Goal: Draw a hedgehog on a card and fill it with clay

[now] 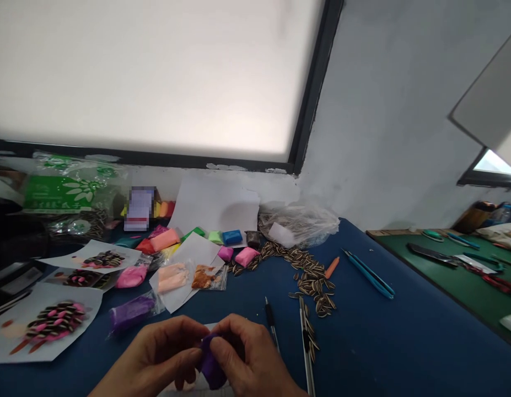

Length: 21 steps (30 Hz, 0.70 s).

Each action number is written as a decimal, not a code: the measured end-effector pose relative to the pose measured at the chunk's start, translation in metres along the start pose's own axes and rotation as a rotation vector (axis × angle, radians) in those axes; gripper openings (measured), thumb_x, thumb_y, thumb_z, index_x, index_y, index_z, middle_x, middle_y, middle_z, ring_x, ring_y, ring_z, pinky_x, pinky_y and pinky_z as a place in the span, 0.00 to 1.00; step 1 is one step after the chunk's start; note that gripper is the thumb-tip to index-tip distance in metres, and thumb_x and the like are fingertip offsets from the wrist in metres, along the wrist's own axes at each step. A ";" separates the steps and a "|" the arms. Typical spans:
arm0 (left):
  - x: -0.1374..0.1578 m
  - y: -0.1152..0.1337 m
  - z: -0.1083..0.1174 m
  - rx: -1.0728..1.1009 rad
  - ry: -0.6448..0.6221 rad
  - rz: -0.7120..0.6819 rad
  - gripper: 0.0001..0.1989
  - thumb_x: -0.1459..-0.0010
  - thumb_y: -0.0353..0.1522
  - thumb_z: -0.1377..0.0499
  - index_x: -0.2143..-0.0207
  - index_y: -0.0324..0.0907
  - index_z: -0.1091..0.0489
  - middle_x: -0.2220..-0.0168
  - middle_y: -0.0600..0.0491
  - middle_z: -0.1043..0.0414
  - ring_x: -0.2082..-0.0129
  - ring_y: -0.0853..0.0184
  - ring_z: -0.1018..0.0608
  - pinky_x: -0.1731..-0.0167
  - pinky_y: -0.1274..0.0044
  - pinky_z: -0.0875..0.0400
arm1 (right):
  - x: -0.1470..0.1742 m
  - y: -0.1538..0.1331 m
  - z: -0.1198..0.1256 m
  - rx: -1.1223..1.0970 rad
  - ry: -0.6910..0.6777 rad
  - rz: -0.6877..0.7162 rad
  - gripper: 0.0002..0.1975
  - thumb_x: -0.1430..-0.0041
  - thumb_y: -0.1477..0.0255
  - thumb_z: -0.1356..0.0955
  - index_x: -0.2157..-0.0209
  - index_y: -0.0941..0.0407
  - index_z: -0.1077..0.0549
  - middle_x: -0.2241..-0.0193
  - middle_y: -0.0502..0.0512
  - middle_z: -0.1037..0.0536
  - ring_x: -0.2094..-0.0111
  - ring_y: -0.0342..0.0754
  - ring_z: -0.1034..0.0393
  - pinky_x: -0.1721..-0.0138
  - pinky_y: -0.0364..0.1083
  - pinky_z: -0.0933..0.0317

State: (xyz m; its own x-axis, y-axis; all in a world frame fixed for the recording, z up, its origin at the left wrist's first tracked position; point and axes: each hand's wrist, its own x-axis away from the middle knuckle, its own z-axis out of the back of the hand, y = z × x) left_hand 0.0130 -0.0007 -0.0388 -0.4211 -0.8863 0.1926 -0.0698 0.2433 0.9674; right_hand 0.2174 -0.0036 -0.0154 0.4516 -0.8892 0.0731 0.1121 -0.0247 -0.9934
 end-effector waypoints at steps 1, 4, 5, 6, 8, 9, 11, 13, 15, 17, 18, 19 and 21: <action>-0.002 0.000 0.002 -0.005 -0.010 -0.009 0.28 0.49 0.54 0.27 0.60 0.41 0.23 0.73 0.55 0.22 0.76 0.66 0.22 0.74 0.77 0.31 | 0.000 0.000 0.000 -0.015 -0.018 -0.002 0.27 0.35 0.46 0.32 0.61 0.59 0.25 0.73 0.52 0.26 0.73 0.44 0.34 0.71 0.43 0.40; -0.003 0.002 0.004 0.005 0.008 -0.040 0.30 0.49 0.55 0.28 0.58 0.42 0.25 0.72 0.56 0.23 0.74 0.66 0.22 0.74 0.77 0.31 | 0.001 -0.005 0.002 -0.019 -0.030 -0.031 0.24 0.37 0.50 0.29 0.65 0.59 0.24 0.71 0.53 0.25 0.70 0.46 0.32 0.67 0.44 0.38; -0.003 0.004 0.002 0.015 0.026 -0.039 0.30 0.50 0.56 0.28 0.57 0.42 0.25 0.71 0.56 0.23 0.74 0.66 0.22 0.74 0.77 0.31 | 0.002 -0.008 0.002 -0.010 -0.016 -0.036 0.23 0.37 0.51 0.29 0.66 0.58 0.24 0.71 0.53 0.25 0.69 0.46 0.32 0.66 0.44 0.38; -0.002 0.006 0.000 0.021 0.034 -0.027 0.31 0.51 0.56 0.27 0.57 0.42 0.25 0.70 0.55 0.23 0.75 0.67 0.23 0.75 0.78 0.32 | 0.002 -0.009 0.003 -0.003 0.005 -0.036 0.22 0.37 0.52 0.28 0.66 0.58 0.24 0.71 0.53 0.25 0.69 0.46 0.32 0.66 0.44 0.39; -0.001 0.012 -0.005 0.012 0.007 0.022 0.31 0.54 0.56 0.26 0.61 0.41 0.24 0.69 0.54 0.22 0.78 0.70 0.26 0.78 0.79 0.37 | 0.003 -0.010 0.004 0.003 0.040 -0.021 0.20 0.36 0.53 0.29 0.65 0.58 0.24 0.71 0.52 0.25 0.69 0.45 0.32 0.66 0.44 0.39; -0.001 0.015 -0.008 -0.004 -0.025 0.051 0.29 0.55 0.55 0.26 0.64 0.41 0.24 0.70 0.55 0.22 0.79 0.71 0.29 0.80 0.80 0.40 | 0.003 -0.008 0.004 0.001 0.044 -0.009 0.20 0.36 0.53 0.29 0.65 0.58 0.24 0.71 0.52 0.25 0.69 0.45 0.32 0.66 0.44 0.39; 0.000 0.020 -0.011 -0.040 -0.097 0.101 0.25 0.54 0.52 0.26 0.69 0.40 0.23 0.76 0.57 0.26 0.82 0.73 0.33 0.82 0.81 0.45 | 0.003 -0.001 0.004 -0.015 0.036 0.012 0.21 0.36 0.52 0.29 0.65 0.58 0.23 0.72 0.53 0.24 0.70 0.47 0.29 0.66 0.44 0.38; 0.000 0.023 -0.013 -0.052 -0.123 0.136 0.20 0.51 0.48 0.27 0.73 0.41 0.24 0.80 0.60 0.31 0.84 0.74 0.36 0.83 0.81 0.48 | 0.003 0.006 0.003 -0.029 0.027 0.021 0.23 0.38 0.51 0.28 0.66 0.59 0.23 0.73 0.54 0.23 0.70 0.48 0.27 0.67 0.45 0.36; 0.001 0.023 -0.013 -0.047 -0.124 0.161 0.18 0.49 0.45 0.28 0.74 0.41 0.26 0.81 0.62 0.34 0.85 0.75 0.38 0.84 0.80 0.48 | 0.003 0.010 0.001 -0.025 0.031 0.008 0.23 0.39 0.50 0.28 0.66 0.59 0.22 0.74 0.55 0.22 0.71 0.49 0.26 0.68 0.46 0.35; 0.001 0.019 -0.011 -0.060 -0.110 0.183 0.16 0.48 0.43 0.29 0.73 0.42 0.27 0.81 0.62 0.34 0.85 0.75 0.38 0.84 0.81 0.47 | 0.003 0.009 -0.001 -0.011 0.056 -0.006 0.24 0.39 0.49 0.28 0.67 0.59 0.22 0.74 0.55 0.22 0.71 0.49 0.26 0.69 0.45 0.35; 0.002 0.016 -0.010 -0.075 -0.105 0.188 0.15 0.48 0.43 0.29 0.73 0.42 0.27 0.81 0.62 0.34 0.85 0.75 0.38 0.83 0.81 0.47 | 0.002 0.007 -0.001 -0.017 0.058 -0.015 0.24 0.40 0.49 0.29 0.67 0.59 0.23 0.74 0.55 0.22 0.71 0.49 0.27 0.69 0.45 0.36; 0.002 0.012 -0.008 -0.092 -0.104 0.190 0.16 0.48 0.43 0.29 0.72 0.42 0.26 0.80 0.62 0.33 0.85 0.75 0.38 0.83 0.81 0.46 | 0.002 0.004 -0.002 -0.029 0.057 -0.024 0.24 0.40 0.49 0.28 0.67 0.59 0.23 0.73 0.55 0.23 0.71 0.48 0.27 0.69 0.45 0.36; 0.003 0.003 -0.005 -0.116 -0.103 0.190 0.18 0.50 0.46 0.28 0.70 0.42 0.25 0.79 0.62 0.33 0.84 0.75 0.38 0.82 0.81 0.46 | 0.002 -0.002 -0.002 -0.064 0.051 -0.049 0.22 0.43 0.52 0.26 0.66 0.58 0.25 0.72 0.54 0.23 0.71 0.47 0.29 0.68 0.45 0.36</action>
State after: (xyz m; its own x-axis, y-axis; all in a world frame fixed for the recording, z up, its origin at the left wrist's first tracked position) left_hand 0.0164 -0.0046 -0.0348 -0.5068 -0.7828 0.3610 0.1212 0.3499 0.9289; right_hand 0.2164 -0.0063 -0.0136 0.4015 -0.9081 0.1189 0.0754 -0.0966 -0.9925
